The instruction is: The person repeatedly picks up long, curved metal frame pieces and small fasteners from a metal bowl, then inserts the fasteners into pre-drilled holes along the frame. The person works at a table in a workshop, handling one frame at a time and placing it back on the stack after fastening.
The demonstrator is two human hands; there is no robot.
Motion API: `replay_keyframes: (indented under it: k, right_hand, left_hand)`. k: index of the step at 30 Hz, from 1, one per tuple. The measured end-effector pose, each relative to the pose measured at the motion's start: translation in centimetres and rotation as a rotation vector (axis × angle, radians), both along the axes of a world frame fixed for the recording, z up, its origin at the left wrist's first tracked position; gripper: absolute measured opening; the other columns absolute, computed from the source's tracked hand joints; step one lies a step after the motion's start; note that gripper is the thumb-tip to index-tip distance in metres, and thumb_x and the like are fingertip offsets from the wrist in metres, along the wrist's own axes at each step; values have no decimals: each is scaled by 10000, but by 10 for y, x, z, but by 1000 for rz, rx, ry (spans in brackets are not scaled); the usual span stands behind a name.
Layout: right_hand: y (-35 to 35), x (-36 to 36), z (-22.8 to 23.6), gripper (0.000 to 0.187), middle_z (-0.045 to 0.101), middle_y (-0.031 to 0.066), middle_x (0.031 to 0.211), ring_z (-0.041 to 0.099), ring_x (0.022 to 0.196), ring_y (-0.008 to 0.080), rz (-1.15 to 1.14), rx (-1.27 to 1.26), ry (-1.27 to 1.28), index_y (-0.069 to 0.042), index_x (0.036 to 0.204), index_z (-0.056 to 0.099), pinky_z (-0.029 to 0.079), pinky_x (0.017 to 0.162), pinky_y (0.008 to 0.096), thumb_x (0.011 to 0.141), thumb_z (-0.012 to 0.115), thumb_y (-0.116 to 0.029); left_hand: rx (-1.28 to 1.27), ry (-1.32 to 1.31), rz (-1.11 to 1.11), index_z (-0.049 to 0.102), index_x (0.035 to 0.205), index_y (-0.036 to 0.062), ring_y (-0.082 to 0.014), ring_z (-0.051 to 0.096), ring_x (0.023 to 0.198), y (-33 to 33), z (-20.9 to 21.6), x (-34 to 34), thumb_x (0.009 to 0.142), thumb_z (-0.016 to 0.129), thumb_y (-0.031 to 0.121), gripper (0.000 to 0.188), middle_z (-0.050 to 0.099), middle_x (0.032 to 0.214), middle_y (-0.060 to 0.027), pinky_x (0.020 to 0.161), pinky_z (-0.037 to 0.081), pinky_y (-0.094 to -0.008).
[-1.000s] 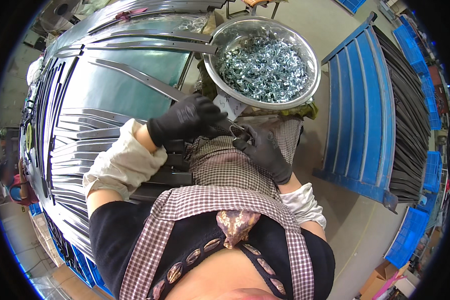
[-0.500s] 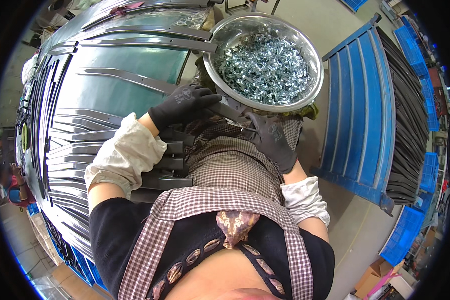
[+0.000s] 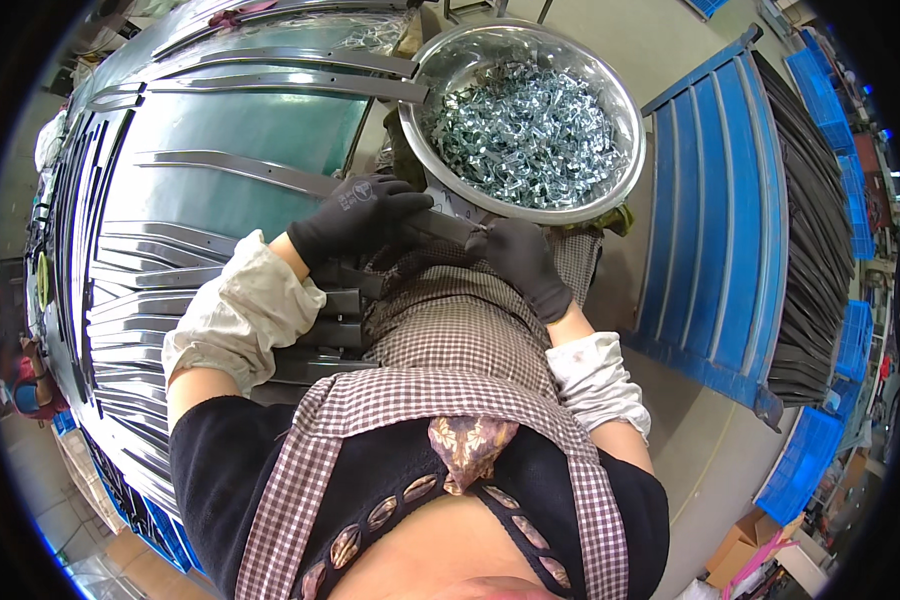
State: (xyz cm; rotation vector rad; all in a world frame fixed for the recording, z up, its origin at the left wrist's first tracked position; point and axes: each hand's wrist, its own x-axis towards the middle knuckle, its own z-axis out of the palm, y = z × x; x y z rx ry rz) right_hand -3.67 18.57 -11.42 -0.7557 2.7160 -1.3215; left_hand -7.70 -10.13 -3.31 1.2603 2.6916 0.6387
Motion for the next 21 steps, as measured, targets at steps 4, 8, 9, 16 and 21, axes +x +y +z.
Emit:
replay_keyframes:
  k: [4, 8, 9, 16, 21]
  right_hand:
    - [16, 20, 36, 276, 678, 185, 849, 666, 792, 349, -67, -61, -45, -14, 1014, 674, 511, 699, 422, 979, 612, -281]
    - [30, 33, 45, 293, 658, 194, 808, 639, 734, 376, -22, 71, -41, -12, 986, 662, 496, 649, 444, 997, 561, -287]
    - [28, 34, 50, 304, 659, 190, 806, 637, 726, 376, -20, 108, -27, -13, 973, 662, 495, 646, 448, 997, 558, -298]
    - [19, 20, 39, 314, 668, 183, 799, 652, 743, 367, 31, 180, -60, -42, 929, 671, 505, 664, 461, 981, 571, -335]
    - [21, 13, 43, 297, 645, 180, 761, 638, 726, 369, 85, 120, -231, -39, 942, 676, 493, 657, 459, 972, 591, -322]
  left_hand:
    - [-3, 23, 38, 629, 1243, 146, -332, 654, 954, -3, -3, -2, 847, 694, 300, 429, 660, 1045, -94, 801, 533, -442]
    - [30, 31, 26, 625, 1249, 150, -328, 655, 956, -6, -8, -4, 857, 690, 307, 428, 657, 1064, -94, 800, 533, -439]
    - [41, 33, 25, 622, 1252, 147, -328, 655, 956, -5, -6, -3, 856, 690, 306, 432, 656, 1064, -96, 799, 532, -438]
    - [-21, 45, -15, 604, 1264, 112, -320, 656, 946, -6, 0, -6, 859, 690, 308, 459, 656, 1054, -110, 790, 530, -430]
    - [-17, 28, -5, 599, 1266, 110, -316, 657, 938, -7, 2, -3, 858, 689, 313, 464, 655, 1042, -111, 787, 529, -428]
